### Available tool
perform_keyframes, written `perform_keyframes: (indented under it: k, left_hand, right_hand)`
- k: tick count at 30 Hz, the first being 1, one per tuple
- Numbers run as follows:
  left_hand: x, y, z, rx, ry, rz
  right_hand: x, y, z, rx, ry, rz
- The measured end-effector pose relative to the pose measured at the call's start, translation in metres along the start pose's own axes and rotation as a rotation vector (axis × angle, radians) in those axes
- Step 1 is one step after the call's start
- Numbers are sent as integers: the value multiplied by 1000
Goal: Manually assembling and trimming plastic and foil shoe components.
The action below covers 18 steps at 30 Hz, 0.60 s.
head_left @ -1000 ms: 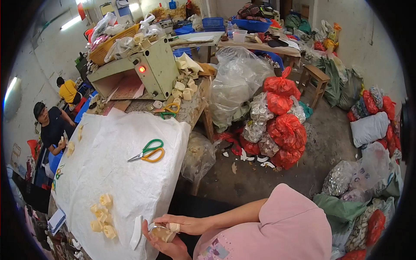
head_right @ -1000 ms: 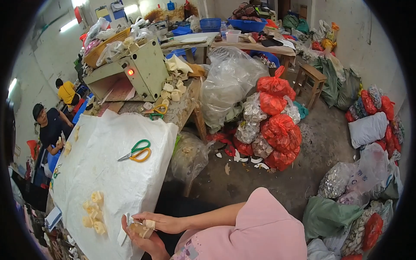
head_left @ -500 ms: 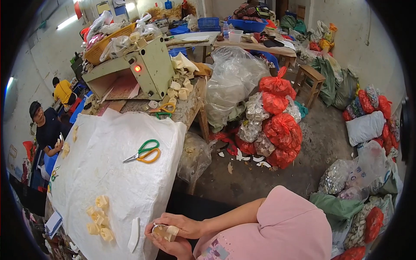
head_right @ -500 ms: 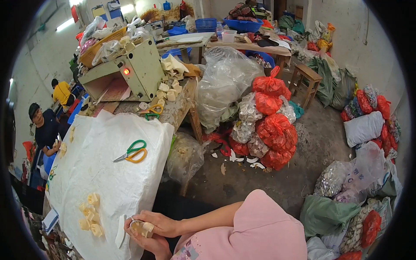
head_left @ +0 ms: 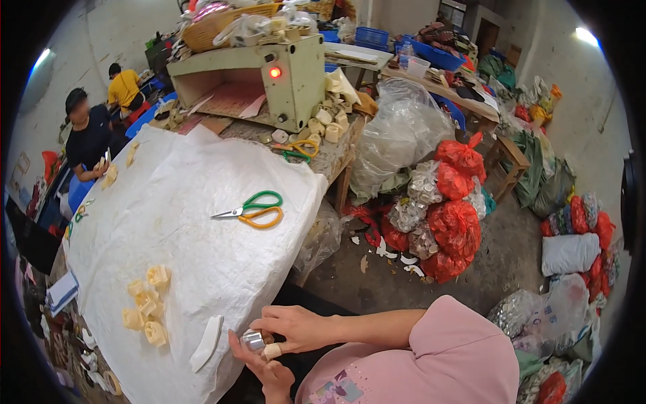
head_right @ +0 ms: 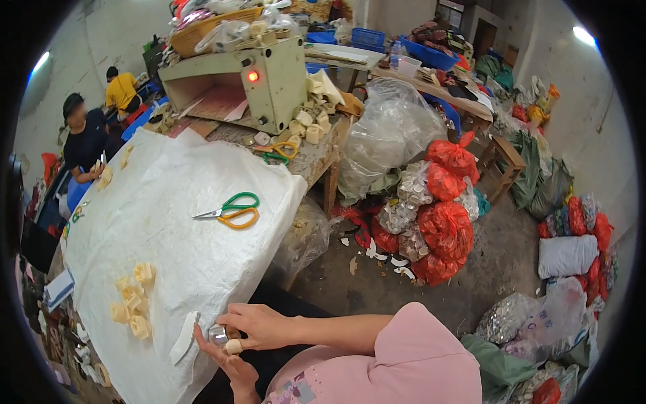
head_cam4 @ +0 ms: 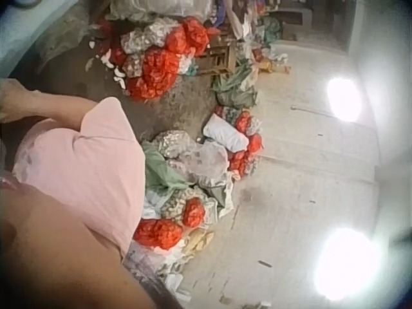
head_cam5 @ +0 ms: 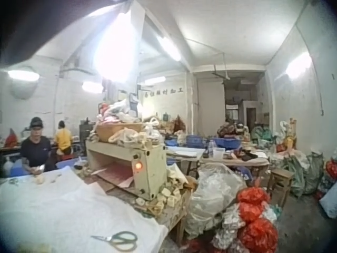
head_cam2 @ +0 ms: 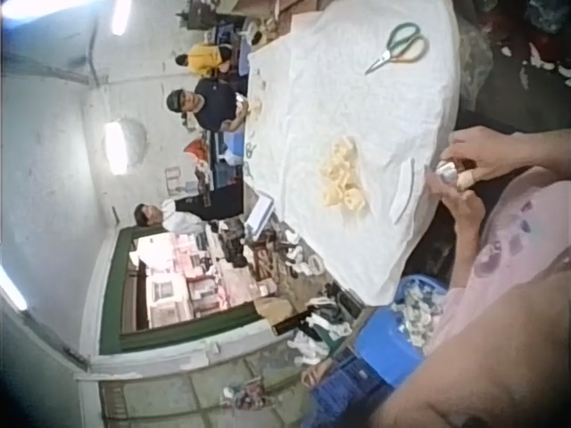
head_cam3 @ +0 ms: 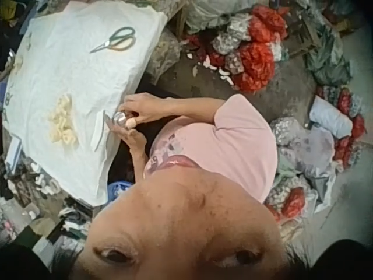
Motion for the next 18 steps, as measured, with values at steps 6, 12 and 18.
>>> perform_keyframes:
  k: [6,12,18]
  left_hand:
    - [1,10,6,219,-43,-119]
    - [14,18,12,65,4,51]
    - [15,38,15,-97,3,148]
  right_hand:
    - [8,-31,-19,114,183,-255]
    - [11,-46,-22,315,125,-269]
    - [12,-48,-20,517,-24,-205]
Point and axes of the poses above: each hand's wrist, its own x-axis towards the middle knuckle, its own z-axis out of the back of the hand, y = z × x, the point moved 9 cm from there along x, towards the middle knuckle, and after that the axes turned 9 degrees about x, right-handed, at the moved point
